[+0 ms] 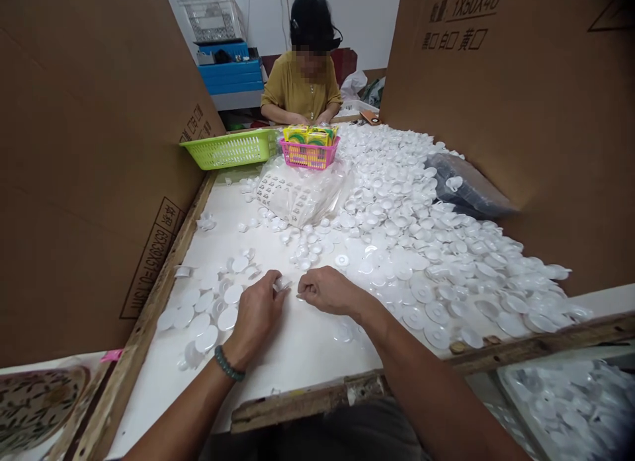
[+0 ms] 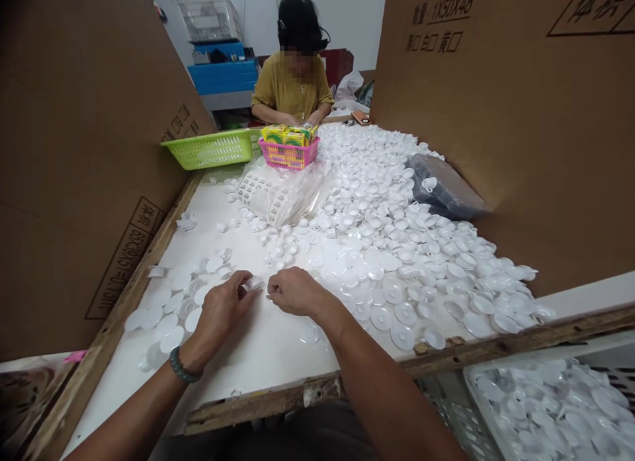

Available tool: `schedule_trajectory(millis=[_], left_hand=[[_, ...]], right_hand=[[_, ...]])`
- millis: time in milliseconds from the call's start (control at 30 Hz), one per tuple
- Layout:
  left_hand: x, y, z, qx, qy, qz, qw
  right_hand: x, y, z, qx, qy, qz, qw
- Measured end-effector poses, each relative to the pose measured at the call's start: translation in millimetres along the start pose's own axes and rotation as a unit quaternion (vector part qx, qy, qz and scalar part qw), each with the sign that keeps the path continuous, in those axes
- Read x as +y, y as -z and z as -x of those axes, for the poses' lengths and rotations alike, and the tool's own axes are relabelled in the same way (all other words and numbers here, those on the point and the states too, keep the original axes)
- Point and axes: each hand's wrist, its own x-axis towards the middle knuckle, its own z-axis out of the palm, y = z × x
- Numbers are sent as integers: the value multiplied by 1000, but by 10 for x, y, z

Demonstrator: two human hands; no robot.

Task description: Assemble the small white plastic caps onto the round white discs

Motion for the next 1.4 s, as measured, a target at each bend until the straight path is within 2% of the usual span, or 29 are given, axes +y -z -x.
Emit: schedule_trajectory(millis=[67, 167, 267, 400, 567, 700, 833, 900, 967, 1033, 1167, 1267, 1400], left_hand=[[9, -19, 23, 11, -12, 12, 1000], [49, -34, 11, 25, -31, 26, 999], [79, -43, -24, 25, -55, 42, 997], [95, -66, -48, 30, -93, 79, 992], [98, -131, -32, 36, -120, 69, 990], [47, -157, 21, 71, -121, 38, 989], [30, -104, 130, 107, -134, -8, 985], [75, -78, 183, 84, -163, -17, 983], [142, -75, 214, 35, -181, -23, 983], [200, -93, 216, 0, -175, -36, 984], [221, -113, 161, -3, -148, -52, 988], [184, -76, 92, 13, -118, -1, 993], [167, -39, -13, 24, -29, 87, 996]], right_hand=[[-1, 21, 7, 19, 4, -24, 1000], [43, 31, 5, 85, -3, 0, 996], [70, 9, -4, 116, 23, -17, 993], [47, -43, -19, 98, 75, -31, 992], [44, -68, -37, 97, 48, 22, 994], [65, -4, -26, 101, 36, 55, 993], [86, 29, -9, 90, 16, 115, 989], [95, 7, -10, 73, 17, 129, 989], [109, -27, -18, 68, 25, 132, 989], [130, -57, -28, 75, 35, 130, 988], [160, -51, -29, 98, 50, 121, 987], [148, 0, -11, 118, 44, 119, 985], [137, 46, 4, 142, 40, 99, 984]])
